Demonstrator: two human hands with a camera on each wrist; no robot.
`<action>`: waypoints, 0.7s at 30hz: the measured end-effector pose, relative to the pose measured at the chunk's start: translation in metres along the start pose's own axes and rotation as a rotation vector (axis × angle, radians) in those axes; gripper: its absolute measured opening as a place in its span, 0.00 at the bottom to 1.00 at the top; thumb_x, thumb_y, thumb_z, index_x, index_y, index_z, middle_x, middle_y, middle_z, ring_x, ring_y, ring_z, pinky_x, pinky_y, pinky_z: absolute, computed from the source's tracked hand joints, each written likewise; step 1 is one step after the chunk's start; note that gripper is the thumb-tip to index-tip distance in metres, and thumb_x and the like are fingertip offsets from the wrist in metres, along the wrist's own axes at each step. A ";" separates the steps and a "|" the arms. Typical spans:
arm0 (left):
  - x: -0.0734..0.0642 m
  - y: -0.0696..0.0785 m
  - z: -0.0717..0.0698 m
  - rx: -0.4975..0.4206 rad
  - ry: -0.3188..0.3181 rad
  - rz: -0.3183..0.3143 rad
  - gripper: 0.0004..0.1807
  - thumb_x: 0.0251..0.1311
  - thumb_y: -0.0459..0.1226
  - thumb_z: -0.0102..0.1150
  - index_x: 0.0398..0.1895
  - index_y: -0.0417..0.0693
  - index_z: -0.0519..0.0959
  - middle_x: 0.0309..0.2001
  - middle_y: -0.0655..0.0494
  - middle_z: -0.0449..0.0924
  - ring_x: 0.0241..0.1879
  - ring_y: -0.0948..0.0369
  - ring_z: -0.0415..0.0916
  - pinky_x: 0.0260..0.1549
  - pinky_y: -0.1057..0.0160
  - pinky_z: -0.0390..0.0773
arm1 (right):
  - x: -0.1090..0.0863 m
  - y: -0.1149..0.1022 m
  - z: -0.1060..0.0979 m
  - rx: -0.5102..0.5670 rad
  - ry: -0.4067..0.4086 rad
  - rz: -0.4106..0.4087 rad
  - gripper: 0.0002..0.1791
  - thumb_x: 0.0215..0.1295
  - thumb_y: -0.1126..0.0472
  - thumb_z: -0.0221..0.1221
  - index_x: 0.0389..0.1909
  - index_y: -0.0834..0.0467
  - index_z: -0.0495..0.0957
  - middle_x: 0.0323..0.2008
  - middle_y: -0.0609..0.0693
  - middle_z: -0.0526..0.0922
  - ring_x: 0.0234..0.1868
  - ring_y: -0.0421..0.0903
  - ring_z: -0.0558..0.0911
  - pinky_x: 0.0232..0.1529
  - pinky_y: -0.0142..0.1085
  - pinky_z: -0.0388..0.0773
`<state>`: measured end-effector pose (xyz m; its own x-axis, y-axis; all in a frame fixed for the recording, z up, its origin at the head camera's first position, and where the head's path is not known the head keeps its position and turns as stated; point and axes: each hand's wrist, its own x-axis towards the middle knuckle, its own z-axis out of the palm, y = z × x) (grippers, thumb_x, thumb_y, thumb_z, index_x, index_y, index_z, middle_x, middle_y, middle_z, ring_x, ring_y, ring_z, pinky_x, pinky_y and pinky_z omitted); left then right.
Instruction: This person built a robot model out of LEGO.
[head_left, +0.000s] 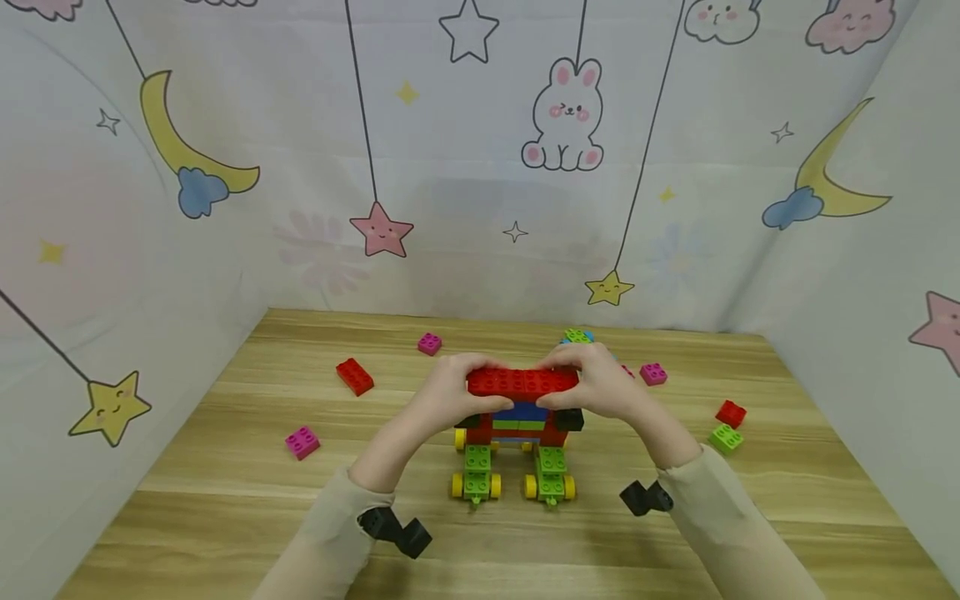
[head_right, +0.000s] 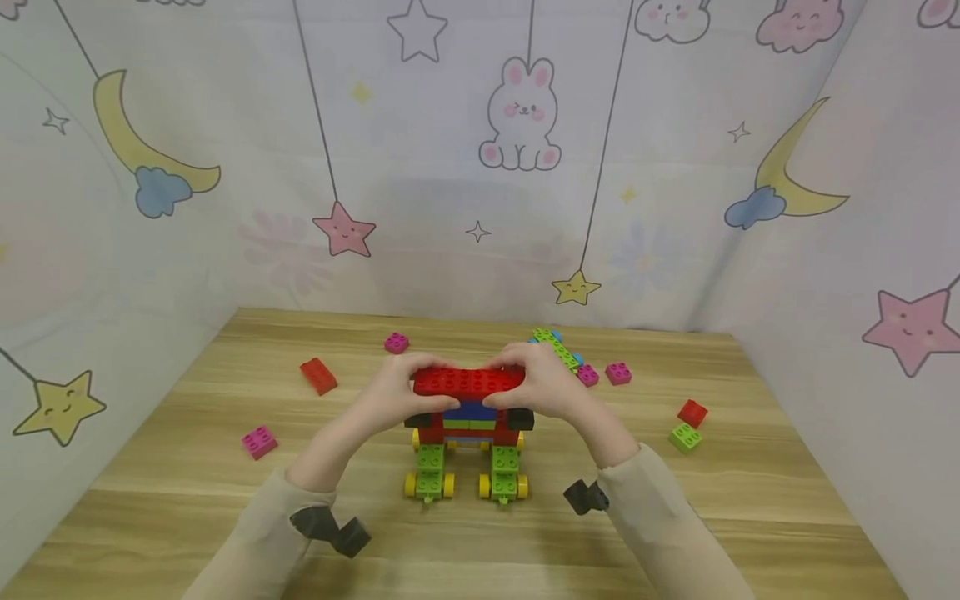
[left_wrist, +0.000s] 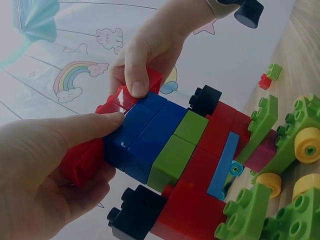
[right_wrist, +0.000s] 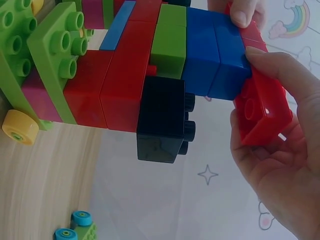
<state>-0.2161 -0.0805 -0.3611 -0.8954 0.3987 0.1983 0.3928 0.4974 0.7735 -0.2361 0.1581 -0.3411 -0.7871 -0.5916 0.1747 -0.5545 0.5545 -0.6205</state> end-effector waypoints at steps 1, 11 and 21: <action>0.000 0.000 0.000 0.000 0.000 -0.001 0.22 0.53 0.40 0.73 0.52 0.44 0.82 0.48 0.47 0.84 0.37 0.59 0.80 0.37 0.64 0.80 | 0.000 0.000 0.000 0.002 -0.001 0.002 0.17 0.53 0.58 0.71 0.44 0.59 0.86 0.40 0.51 0.84 0.37 0.44 0.75 0.31 0.33 0.78; 0.000 -0.002 0.002 0.004 0.013 0.000 0.22 0.53 0.40 0.73 0.51 0.44 0.82 0.47 0.48 0.84 0.37 0.59 0.80 0.38 0.64 0.81 | 0.001 0.000 0.002 0.015 -0.002 0.026 0.17 0.53 0.58 0.71 0.44 0.59 0.86 0.40 0.51 0.84 0.37 0.44 0.75 0.32 0.34 0.78; -0.001 0.000 0.001 -0.001 0.018 0.002 0.22 0.52 0.39 0.73 0.51 0.44 0.82 0.48 0.49 0.84 0.38 0.59 0.79 0.38 0.64 0.81 | -0.001 0.001 0.001 0.028 -0.018 0.060 0.18 0.54 0.58 0.70 0.45 0.60 0.84 0.41 0.52 0.84 0.37 0.45 0.76 0.33 0.35 0.79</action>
<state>-0.2153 -0.0800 -0.3620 -0.8984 0.3854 0.2107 0.3942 0.4957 0.7739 -0.2356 0.1579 -0.3425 -0.8139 -0.5679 0.1229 -0.4983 0.5733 -0.6504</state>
